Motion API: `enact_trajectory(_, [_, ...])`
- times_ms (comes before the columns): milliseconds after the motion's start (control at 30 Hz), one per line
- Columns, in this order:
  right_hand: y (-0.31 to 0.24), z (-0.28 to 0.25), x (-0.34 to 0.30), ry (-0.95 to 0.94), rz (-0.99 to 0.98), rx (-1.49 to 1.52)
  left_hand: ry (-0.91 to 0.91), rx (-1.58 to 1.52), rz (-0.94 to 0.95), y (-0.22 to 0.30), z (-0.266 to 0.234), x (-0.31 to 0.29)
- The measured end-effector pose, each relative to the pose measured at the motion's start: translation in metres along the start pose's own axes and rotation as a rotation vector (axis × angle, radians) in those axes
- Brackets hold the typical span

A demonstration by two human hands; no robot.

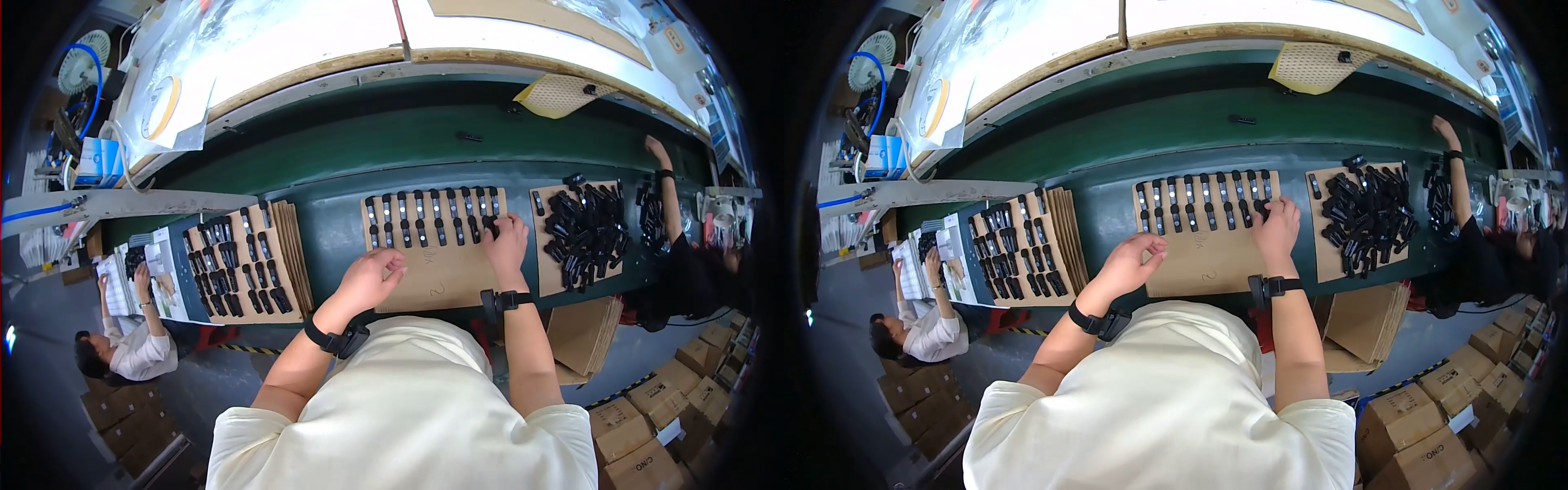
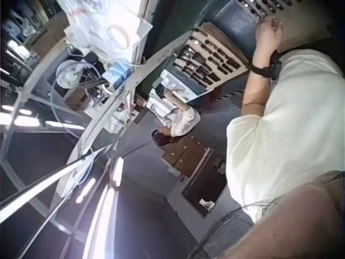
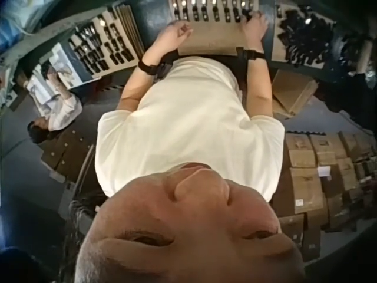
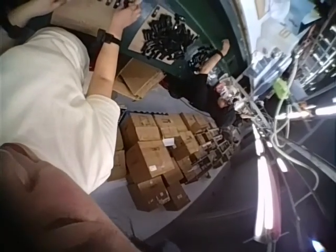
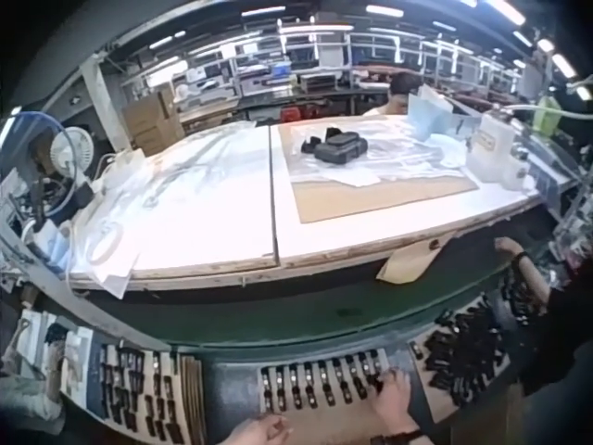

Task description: The person picks up a microphone from a cardboard sheet, turns it over to inspect it, and places it back. They then move a cardboard panel aside, pick up another microphone from a pile, and repeat the inspection process before placing it on the sheet.

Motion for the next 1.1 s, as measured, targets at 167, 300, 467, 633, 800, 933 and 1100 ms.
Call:
enact_trajectory(167, [-0.02,-0.007,0.043,0.06,-0.132,0.045,0.001,-0.033,-0.016,0.0,-0.003,0.006])
enact_trajectory(300, [-0.047,0.01,0.099,0.046,-0.201,0.071,0.027,-0.046,-0.058,-0.005,-0.007,0.009])
enact_trajectory(467, [-0.073,0.048,0.155,-0.089,-0.199,0.032,0.109,-0.074,-0.113,-0.025,-0.018,-0.002])
enact_trajectory(633, [-0.078,0.092,0.188,-0.174,-0.155,-0.064,0.174,-0.057,-0.211,-0.039,-0.03,-0.017])
enact_trajectory(800, [-0.058,0.107,0.203,-0.186,-0.36,-0.103,0.184,-0.044,-0.196,-0.057,-0.027,-0.023])
enact_trajectory(933, [-0.061,0.104,0.187,-0.396,-0.341,0.457,0.174,-0.066,-0.222,-0.053,-0.025,-0.011])
enact_trajectory(1100, [-0.154,0.009,0.093,-0.466,-0.429,0.683,0.196,-0.142,-0.145,-0.048,-0.011,0.0])
Point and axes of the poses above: each hand's wrist, its own x-axis towards the middle knuckle, its own z-axis out of the palm, y = z × x, the point moved 1 cm from there along x, towards the middle knuckle, and after that the axes turned 4 degrees about -x, right-handed, at the moved point
